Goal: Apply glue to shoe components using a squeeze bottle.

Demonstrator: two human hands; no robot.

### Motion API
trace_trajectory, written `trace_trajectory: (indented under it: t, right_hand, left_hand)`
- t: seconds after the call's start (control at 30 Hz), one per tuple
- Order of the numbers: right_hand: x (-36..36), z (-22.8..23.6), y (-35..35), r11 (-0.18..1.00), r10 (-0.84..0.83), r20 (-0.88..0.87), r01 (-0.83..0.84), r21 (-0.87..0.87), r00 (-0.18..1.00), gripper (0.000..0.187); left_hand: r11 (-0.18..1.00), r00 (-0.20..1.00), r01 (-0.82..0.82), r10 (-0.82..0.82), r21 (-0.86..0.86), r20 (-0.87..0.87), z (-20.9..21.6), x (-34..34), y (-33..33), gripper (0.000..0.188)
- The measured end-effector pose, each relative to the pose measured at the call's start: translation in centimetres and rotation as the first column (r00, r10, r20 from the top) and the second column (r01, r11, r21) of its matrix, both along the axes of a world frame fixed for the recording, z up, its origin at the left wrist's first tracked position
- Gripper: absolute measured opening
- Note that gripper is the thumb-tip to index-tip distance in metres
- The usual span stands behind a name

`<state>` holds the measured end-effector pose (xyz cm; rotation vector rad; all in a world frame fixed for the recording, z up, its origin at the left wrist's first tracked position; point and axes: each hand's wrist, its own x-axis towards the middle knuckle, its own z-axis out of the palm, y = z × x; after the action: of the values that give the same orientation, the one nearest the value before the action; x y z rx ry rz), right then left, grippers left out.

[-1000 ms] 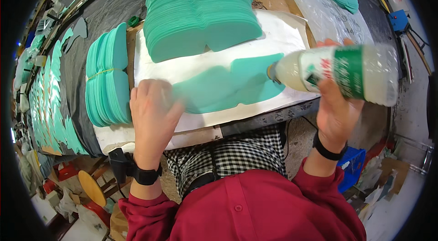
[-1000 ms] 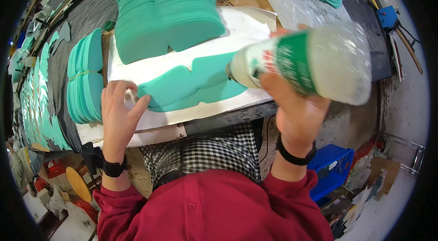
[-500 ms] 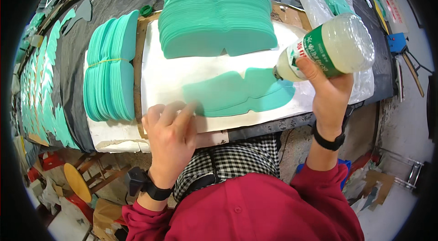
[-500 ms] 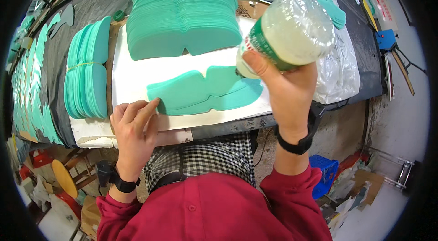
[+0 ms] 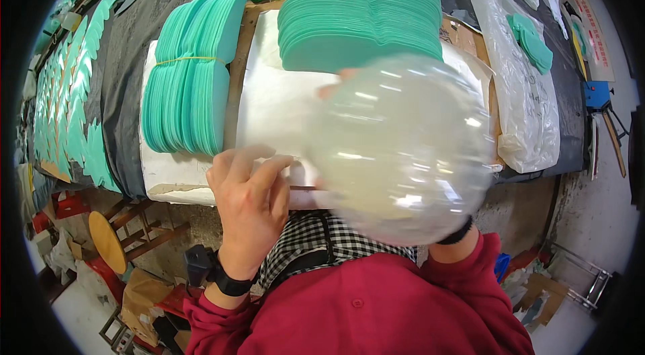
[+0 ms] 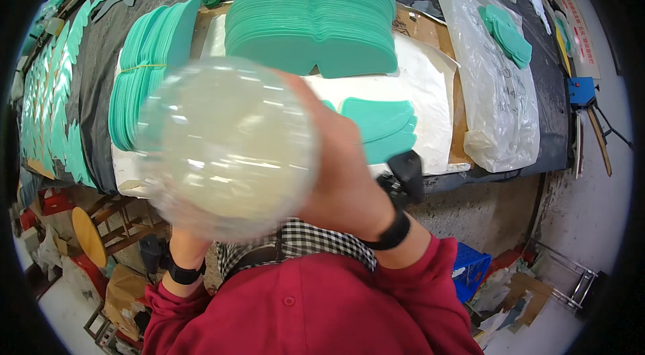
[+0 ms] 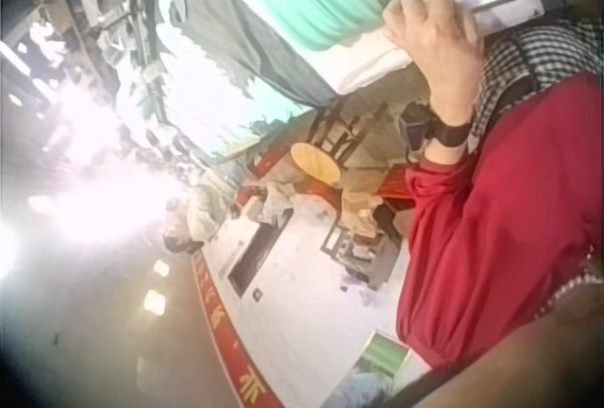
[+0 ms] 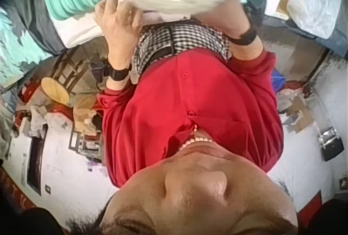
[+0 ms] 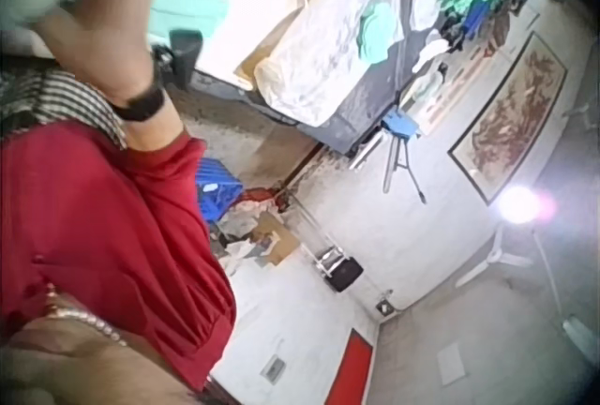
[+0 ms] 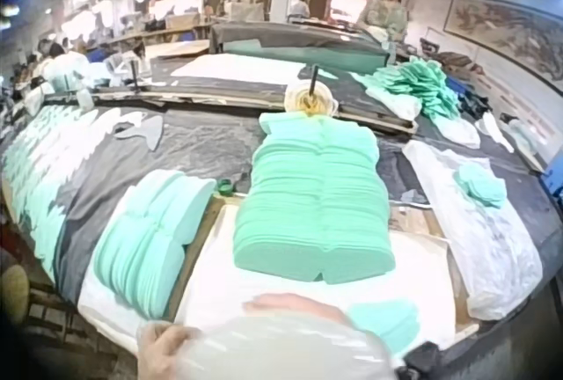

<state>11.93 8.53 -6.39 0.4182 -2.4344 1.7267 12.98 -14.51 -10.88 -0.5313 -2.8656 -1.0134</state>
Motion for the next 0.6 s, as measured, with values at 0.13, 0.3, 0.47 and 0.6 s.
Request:
trace_trajectory:
  t: [0.13,0.3,0.47,0.6]
  right_hand:
    - [2.3,0.2,4.8,0.972,-0.195,0.032,0.198,-0.131,0.980,0.073]
    - [2.3,0.8,12.3,0.751,-0.649,0.043,0.649,-0.124,0.759,0.044]
    - [2.3,1.7,14.7,0.716,-0.697,-0.071,0.688,-0.121,0.713,0.043]
    - [2.1,1.3,14.0,0.744,-0.659,0.003,0.653,-0.143,0.752,0.043]
  left_hand:
    - [0.998,0.995,0.056,-0.058,-0.024,-0.075,0.4,-0.9,0.9,0.029]
    - [0.988,0.989,0.144,-0.145,-0.063,-0.012,0.8,-0.3,2.8,0.030]
    - [0.985,0.989,0.147,-0.148,-0.090,-0.006,0.6,-0.2,4.0,0.036]
    - [0.984,0.989,0.143,-0.146,-0.101,-0.017,0.3,-0.1,4.0,0.037]
